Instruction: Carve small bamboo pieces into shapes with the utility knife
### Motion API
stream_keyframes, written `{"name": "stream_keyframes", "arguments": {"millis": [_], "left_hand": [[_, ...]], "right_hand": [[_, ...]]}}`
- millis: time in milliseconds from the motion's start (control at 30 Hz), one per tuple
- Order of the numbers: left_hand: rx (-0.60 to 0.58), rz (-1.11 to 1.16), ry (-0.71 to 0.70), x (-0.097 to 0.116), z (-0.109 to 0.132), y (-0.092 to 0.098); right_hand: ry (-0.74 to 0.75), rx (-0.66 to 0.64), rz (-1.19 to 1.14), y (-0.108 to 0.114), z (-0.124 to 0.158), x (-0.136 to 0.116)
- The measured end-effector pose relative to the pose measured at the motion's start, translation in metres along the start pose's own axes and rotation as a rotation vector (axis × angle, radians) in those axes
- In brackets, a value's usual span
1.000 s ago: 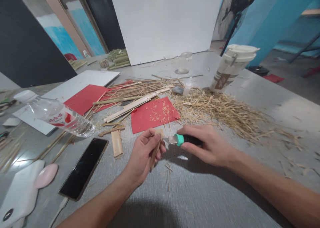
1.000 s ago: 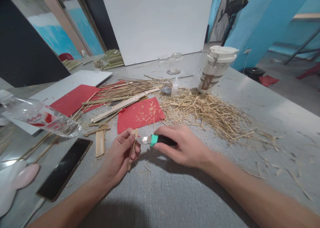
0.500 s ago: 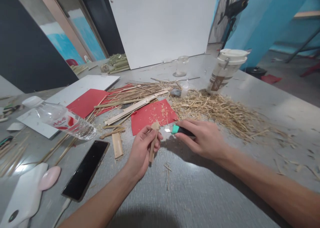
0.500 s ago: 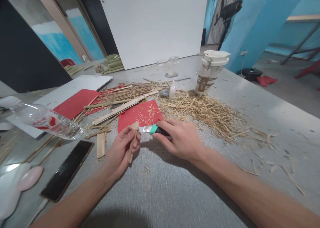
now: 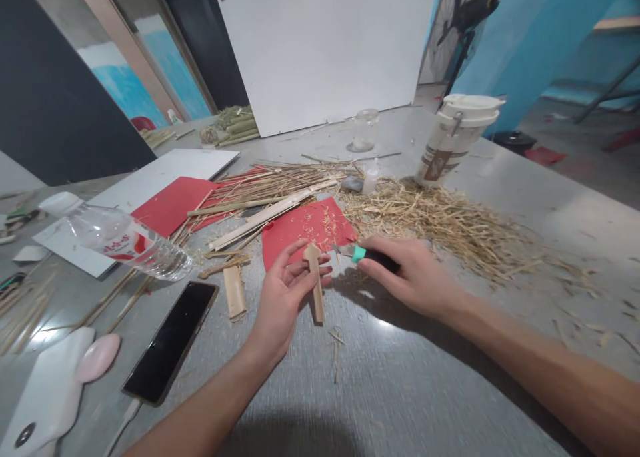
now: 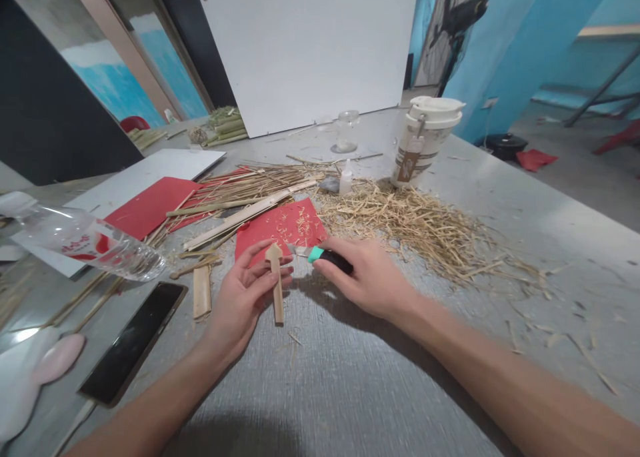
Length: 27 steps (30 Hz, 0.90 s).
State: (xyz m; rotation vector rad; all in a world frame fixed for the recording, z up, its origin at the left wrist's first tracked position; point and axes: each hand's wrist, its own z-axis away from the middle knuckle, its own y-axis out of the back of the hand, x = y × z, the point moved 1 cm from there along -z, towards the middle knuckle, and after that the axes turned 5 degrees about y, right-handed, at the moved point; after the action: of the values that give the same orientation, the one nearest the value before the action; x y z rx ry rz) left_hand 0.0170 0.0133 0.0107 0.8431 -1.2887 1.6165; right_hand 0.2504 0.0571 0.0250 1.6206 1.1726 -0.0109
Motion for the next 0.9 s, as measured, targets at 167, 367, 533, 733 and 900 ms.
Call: {"name": "stream_keyframes", "arguments": {"millis": [167,367,533,733,900], "left_hand": [[-0.037,-0.025,-0.056,-0.0037,0.0006,0.0019],[-0.044,-0.040,-0.074,-0.0017,0.0019,0.0003],[-0.012,-0.086,-0.075,0.0019,0.0033,-0.0013],[-0.027,-0.159,-0.047,0.0032,0.0064,-0.0042],[-0.027,-0.151,-0.019,0.0000,0.0043,-0.0026]], "right_hand": [[0.018,-0.087,-0.037,-0.0015,-0.0008,0.0047],[0.021,-0.145,-0.035,-0.0029,-0.0002,0.0062],[0.012,-0.160,-0.034,-0.0033,0.0001,0.0061],[0.009,-0.139,-0.041,-0.0032,-0.0003,0.0051],[0.002,-0.137,-0.030,-0.0035,0.0012,0.0054]]}}
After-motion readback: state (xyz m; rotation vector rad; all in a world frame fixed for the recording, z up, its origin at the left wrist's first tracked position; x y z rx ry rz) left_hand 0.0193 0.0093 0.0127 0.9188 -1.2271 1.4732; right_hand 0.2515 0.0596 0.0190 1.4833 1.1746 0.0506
